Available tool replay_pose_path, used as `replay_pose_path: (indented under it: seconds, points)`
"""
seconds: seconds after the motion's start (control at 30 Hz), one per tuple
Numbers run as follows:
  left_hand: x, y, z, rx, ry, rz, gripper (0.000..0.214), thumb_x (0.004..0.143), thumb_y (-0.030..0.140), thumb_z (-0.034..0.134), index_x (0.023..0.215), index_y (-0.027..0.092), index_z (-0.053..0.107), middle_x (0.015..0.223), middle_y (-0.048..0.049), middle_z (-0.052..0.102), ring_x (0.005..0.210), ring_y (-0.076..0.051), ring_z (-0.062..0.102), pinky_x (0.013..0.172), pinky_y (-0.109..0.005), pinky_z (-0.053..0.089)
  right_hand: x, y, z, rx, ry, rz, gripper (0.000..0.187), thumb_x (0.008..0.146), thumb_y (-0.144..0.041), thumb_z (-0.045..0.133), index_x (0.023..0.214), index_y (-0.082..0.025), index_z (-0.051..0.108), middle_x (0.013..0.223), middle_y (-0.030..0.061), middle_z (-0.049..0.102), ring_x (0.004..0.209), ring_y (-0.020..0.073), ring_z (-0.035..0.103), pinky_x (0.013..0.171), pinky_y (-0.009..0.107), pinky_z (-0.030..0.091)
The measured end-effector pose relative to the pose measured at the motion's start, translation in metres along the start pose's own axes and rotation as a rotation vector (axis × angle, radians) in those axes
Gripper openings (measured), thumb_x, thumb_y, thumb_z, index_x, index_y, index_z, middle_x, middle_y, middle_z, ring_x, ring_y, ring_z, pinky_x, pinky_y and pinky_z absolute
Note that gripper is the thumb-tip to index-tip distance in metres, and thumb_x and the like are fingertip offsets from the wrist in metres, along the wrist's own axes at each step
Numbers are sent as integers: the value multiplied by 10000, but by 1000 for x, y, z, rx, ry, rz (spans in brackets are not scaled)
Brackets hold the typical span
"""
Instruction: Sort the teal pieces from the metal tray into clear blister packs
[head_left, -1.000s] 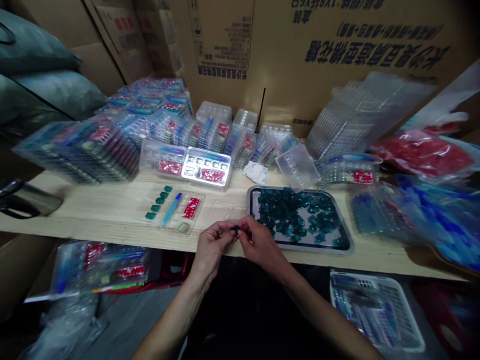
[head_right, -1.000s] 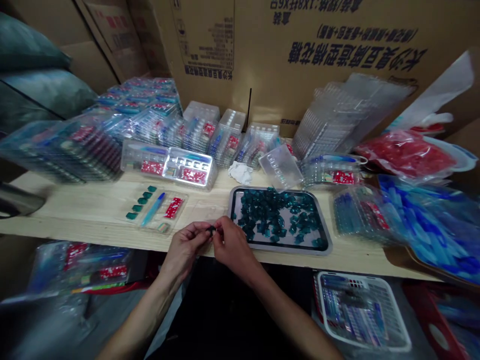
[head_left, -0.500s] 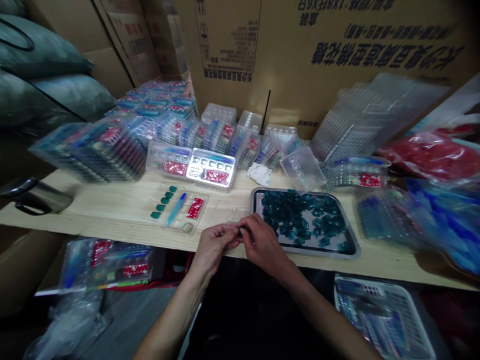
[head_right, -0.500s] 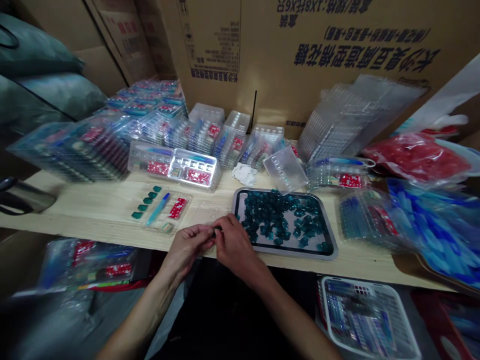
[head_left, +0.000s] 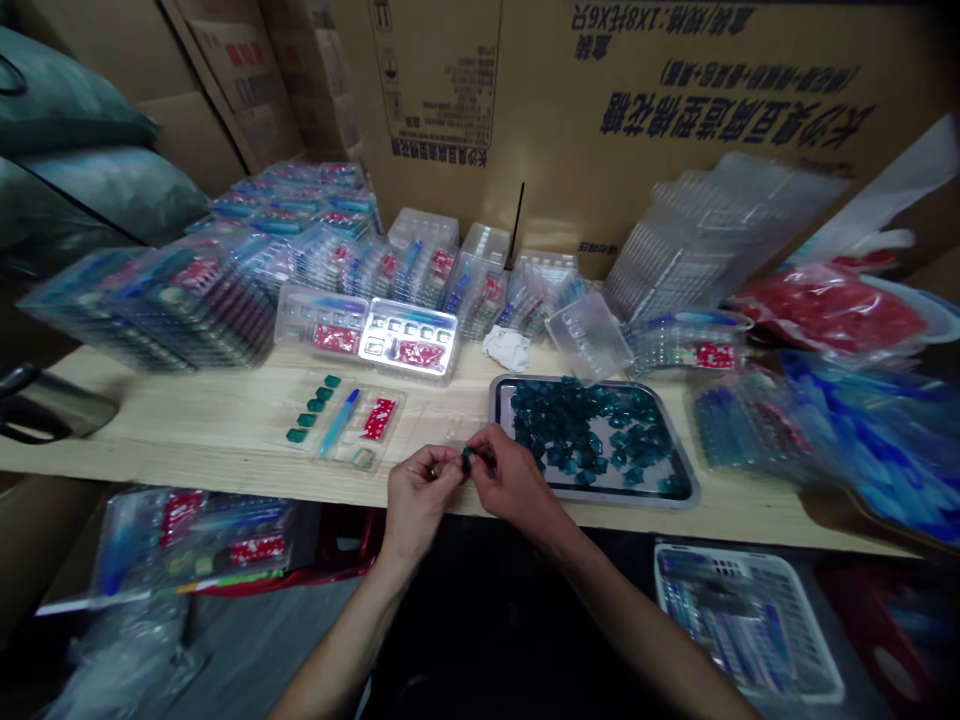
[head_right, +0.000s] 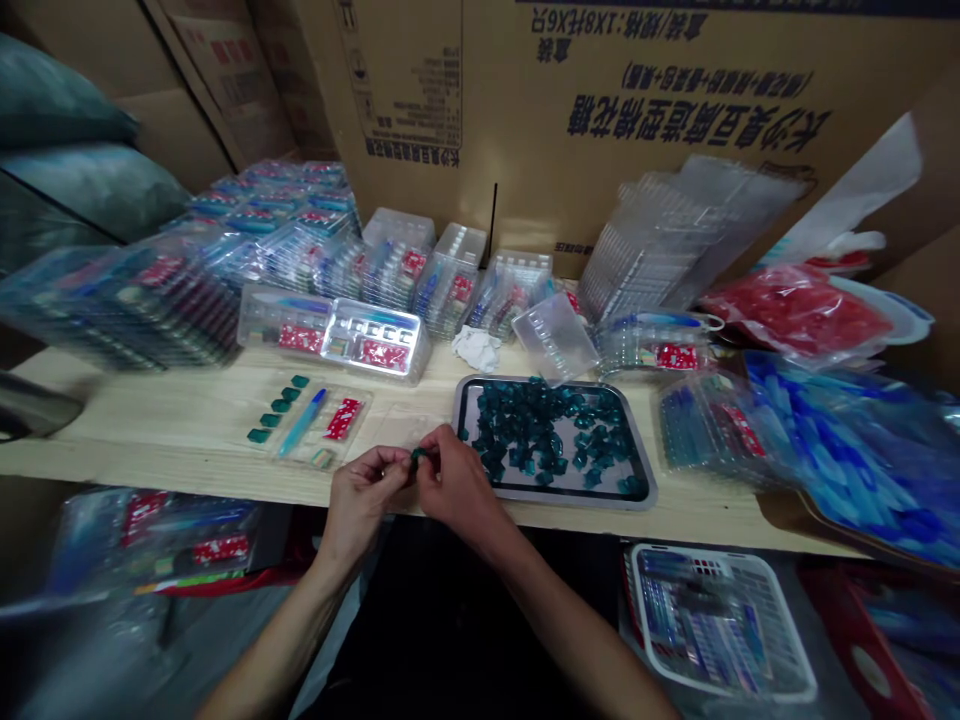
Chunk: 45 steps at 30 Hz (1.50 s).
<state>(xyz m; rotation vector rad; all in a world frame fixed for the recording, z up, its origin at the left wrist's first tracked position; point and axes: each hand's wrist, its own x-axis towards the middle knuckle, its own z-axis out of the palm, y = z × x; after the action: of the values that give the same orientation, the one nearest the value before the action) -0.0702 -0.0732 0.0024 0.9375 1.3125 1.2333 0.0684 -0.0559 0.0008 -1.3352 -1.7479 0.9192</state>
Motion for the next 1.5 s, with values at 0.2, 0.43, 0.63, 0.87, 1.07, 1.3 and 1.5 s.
replay_pose_path:
  seconds: [0.2,0.43,0.63,0.87,1.07,1.3,1.5]
  points:
    - [-4,-2,-1,-6,-14,46,181,692,304,748,745,145,681,757,-7,668,685,-107,566,660,-205,432,-5,-11,-1,-80,-4,-8,162,808,-153,492,957,-191,540,862,46,660,761,170,616,722,281,443]
    - [-18,-9,0,102,-6,95,138,730,284,694,744,153,652,761,-23,676,683,-128,584,629,-216,448,-18,-6,-1,-182,-76,30,79,839,-153,487,905,-192,506,837,49,639,758,182,602,710,286,406]
    - [-25,-15,-3,198,-34,200,81,780,248,647,772,167,650,798,-18,673,715,-129,601,661,-218,464,-14,-3,-8,-153,-201,57,97,814,-120,505,861,-204,492,769,14,626,692,159,578,642,253,360]
    - [-20,-11,-3,197,-74,225,42,775,200,660,748,175,639,819,-7,660,755,-120,605,695,-207,463,-19,-10,-2,-351,-116,45,119,845,-86,455,900,-180,502,797,45,623,726,177,588,650,266,340]
    - [-7,-3,-9,-6,-181,-55,269,742,339,775,931,165,694,851,-22,700,741,-119,617,698,-214,465,-19,-13,-4,-348,-84,21,130,891,-106,427,942,-172,525,848,68,654,736,187,617,672,278,377]
    - [53,3,-23,395,-73,332,163,788,308,699,875,177,737,846,-49,696,782,-171,624,721,-275,479,6,17,-28,-140,-35,-56,295,877,-147,480,1166,-178,529,831,21,672,760,172,639,735,271,450]
    - [107,-2,-23,927,-348,668,199,860,142,552,863,182,747,852,-52,676,756,-152,610,694,-260,452,13,48,-38,-341,102,-58,240,896,-115,417,1027,-175,608,935,67,648,871,190,612,823,302,439]
